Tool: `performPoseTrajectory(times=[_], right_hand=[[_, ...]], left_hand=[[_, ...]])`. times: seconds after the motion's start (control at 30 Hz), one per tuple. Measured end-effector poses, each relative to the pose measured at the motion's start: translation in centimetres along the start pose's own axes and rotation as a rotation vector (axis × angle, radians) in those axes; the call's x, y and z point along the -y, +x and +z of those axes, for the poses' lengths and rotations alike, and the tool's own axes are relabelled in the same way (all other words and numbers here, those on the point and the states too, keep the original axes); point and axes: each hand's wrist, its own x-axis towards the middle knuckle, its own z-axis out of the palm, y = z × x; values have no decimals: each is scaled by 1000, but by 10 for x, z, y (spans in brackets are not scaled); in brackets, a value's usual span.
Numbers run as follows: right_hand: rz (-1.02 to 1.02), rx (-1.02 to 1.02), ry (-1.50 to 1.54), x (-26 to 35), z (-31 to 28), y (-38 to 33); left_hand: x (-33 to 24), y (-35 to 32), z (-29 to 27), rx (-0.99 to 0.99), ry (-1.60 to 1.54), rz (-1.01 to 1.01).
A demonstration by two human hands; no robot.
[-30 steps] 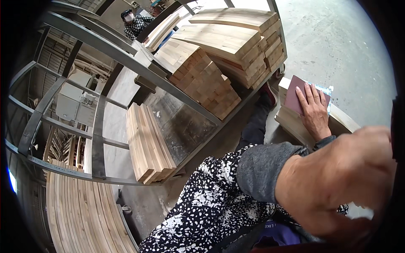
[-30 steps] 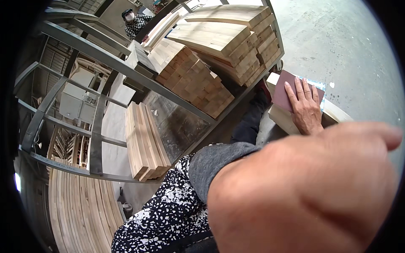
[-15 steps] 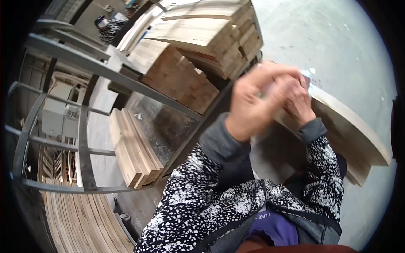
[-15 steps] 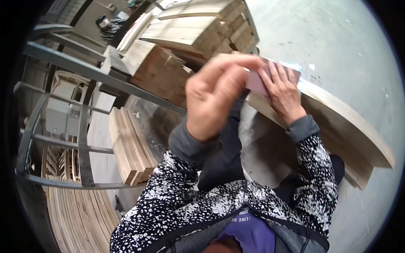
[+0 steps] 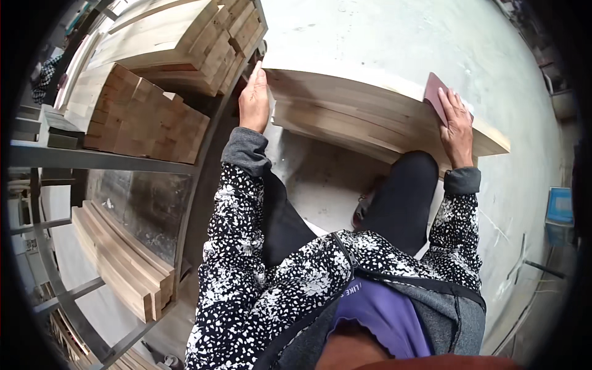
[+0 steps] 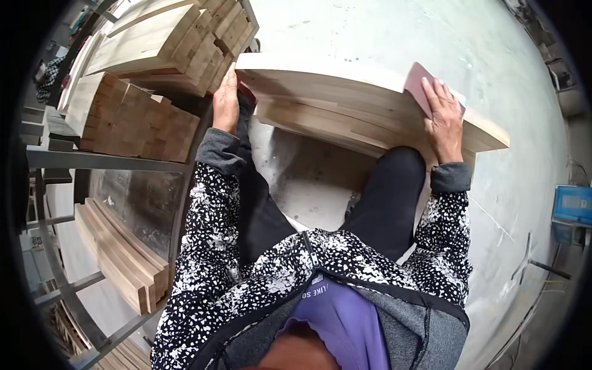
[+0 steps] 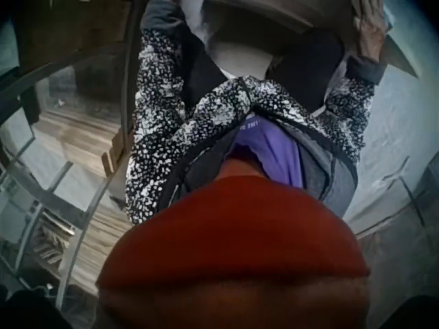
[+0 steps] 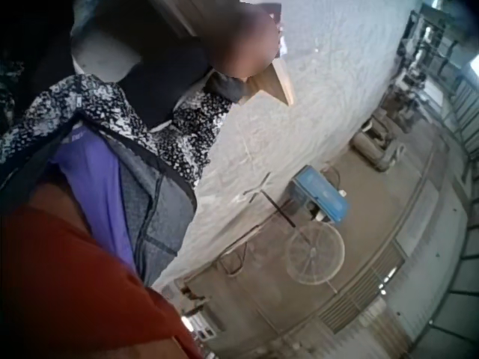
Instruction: Sanding a piece of wood manually using sandpaper to smooth the surface.
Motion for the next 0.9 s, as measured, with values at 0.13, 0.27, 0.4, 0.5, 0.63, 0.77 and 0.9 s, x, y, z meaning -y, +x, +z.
performPoseTrajectory(times=[0.13,0.27,0.4,0.5,0.63,0.77,0.9], right_hand=[[146,30,-79,-16,2,-8],[65,82,70,59,17,40],[-313,-22,265,200,53,97],[-294,-78,275,240,58,115],[-377,-58,288,174,54,92],[32,-15,174,-5,21,24],[499,-92,-216,-181,14,-61]], left_hand=[[-7,5,-2,-26,5,17],[-6,6,2,-47,76,71],[-3,16,7,12,-125,-55],[0,24,-15,47,-569,-386],[-4,17,-19,172,-448,-317],[-4,11,-22,167,-327,-342],[12,24,-6,169,-303,-324]])
